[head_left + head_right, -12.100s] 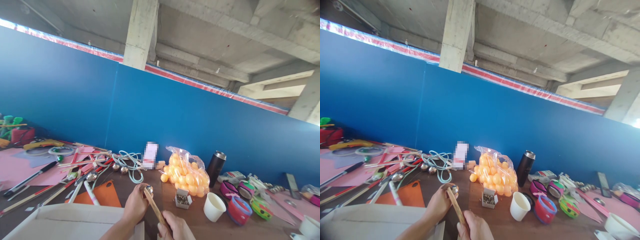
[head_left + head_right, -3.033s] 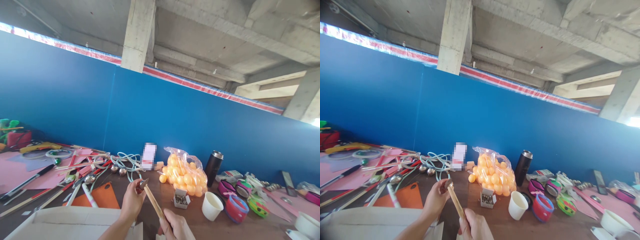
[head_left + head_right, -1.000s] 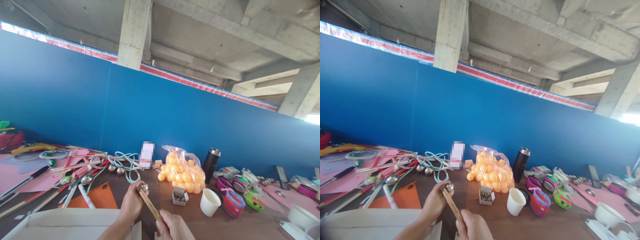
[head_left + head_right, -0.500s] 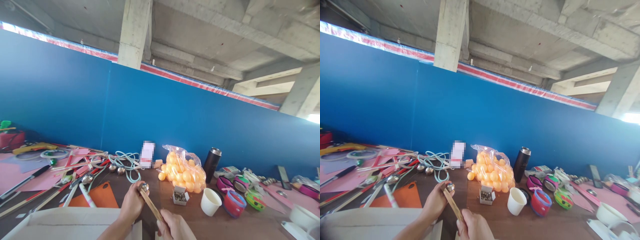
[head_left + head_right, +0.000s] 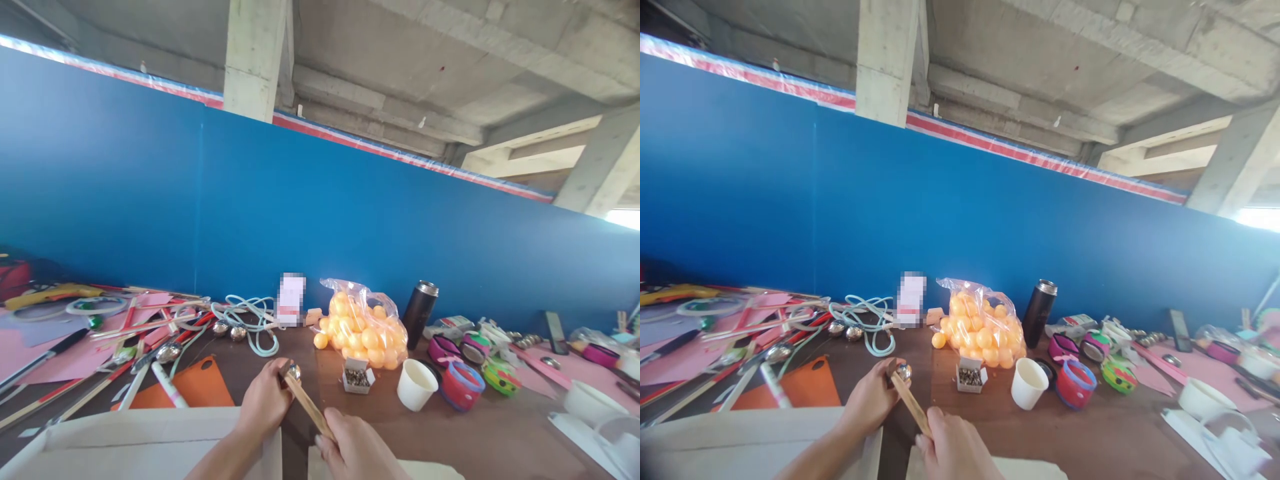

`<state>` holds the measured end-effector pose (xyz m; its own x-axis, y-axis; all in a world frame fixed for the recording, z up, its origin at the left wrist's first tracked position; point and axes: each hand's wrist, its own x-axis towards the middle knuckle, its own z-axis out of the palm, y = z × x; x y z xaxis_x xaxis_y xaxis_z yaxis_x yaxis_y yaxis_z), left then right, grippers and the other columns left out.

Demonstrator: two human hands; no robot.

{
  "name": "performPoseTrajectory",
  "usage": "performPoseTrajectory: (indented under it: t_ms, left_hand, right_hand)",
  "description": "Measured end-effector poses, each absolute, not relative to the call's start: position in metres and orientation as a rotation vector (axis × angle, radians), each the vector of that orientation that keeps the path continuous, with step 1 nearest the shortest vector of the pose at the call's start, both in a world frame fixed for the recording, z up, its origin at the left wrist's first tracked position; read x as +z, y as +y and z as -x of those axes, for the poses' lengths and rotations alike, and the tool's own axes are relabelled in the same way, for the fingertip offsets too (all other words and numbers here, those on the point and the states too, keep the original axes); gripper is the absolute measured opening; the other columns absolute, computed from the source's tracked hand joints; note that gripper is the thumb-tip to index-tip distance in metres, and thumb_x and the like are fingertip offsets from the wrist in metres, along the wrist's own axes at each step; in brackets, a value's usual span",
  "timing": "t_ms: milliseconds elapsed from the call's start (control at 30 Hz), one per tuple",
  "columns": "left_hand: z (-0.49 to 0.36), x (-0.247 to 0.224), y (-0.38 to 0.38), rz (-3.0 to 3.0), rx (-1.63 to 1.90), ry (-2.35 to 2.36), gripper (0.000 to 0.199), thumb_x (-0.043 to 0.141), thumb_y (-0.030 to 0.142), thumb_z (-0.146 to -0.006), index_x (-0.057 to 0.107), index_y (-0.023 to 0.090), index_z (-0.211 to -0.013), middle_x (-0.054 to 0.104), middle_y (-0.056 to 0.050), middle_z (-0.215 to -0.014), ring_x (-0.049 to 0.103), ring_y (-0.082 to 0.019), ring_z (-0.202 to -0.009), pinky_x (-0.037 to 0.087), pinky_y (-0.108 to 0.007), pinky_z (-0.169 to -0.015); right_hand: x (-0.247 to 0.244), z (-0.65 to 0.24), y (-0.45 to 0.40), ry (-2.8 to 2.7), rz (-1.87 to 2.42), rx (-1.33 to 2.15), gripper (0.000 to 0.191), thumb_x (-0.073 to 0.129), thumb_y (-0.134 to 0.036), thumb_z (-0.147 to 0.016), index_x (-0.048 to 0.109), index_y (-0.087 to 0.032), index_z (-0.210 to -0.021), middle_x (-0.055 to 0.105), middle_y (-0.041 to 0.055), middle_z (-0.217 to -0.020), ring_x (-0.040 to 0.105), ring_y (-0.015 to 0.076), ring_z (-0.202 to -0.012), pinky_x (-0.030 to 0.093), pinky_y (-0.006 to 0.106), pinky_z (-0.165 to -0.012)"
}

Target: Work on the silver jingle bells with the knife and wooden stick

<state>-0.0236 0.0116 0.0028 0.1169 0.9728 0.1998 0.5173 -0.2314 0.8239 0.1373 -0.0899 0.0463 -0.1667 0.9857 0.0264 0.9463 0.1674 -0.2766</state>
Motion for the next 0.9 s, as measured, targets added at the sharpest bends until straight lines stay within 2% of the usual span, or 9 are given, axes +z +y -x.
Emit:
performPoseTrajectory:
  t_ms: [267,633,767,900]
  left_hand:
    - [0.027,0.001,0.014,-1.824,0.986,1.467,0.029,0.054,0.026,-0.068,0.06,0.026,-0.097,0.064,-0.002,-0.103,0.06,-0.019,-0.093,0.04,-0.024,-0.077]
    - [0.025,0.002,0.015,-1.788,1.045,1.439,0.03,0.055,0.03,-0.069,0.059,0.023,-0.099,0.063,-0.004,-0.105,0.059,-0.02,-0.095,0.04,-0.026,-0.081]
    - [0.025,0.001,0.018,-1.732,1.166,1.429,0.031,0.053,0.027,-0.07,0.058,0.02,-0.1,0.063,-0.005,-0.098,0.061,-0.017,-0.086,0.043,-0.026,-0.08]
    - [0.025,-0.003,0.024,-1.622,1.244,1.425,0.035,0.054,0.034,-0.07,0.057,0.018,-0.101,0.063,-0.005,-0.093,0.061,-0.017,-0.079,0.046,-0.028,-0.076]
  right_hand:
    - [0.046,-0.138,-0.098,-2.213,1.842,0.229,0.01,0.041,-0.02,-0.083,0.049,-0.021,-0.077,0.064,0.0017,-0.069,0.059,0.0171,-0.06,0.022,0.023,-0.048]
    - [0.037,-0.14,-0.087,-2.19,1.771,0.288,0.008,0.042,-0.017,-0.081,0.047,-0.021,-0.076,0.064,0.0018,-0.07,0.06,0.0156,-0.06,0.028,0.021,-0.05]
    - [0.039,-0.14,-0.084,-2.154,1.668,0.27,0.01,0.037,-0.021,-0.085,0.043,-0.021,-0.077,0.062,0.0018,-0.07,0.059,0.016,-0.06,0.033,0.021,-0.053]
    - [0.04,-0.141,-0.082,-2.064,1.634,0.306,0.018,0.031,-0.029,-0.089,0.039,-0.022,-0.075,0.061,0.0024,-0.068,0.058,0.0167,-0.063,0.037,0.021,-0.056]
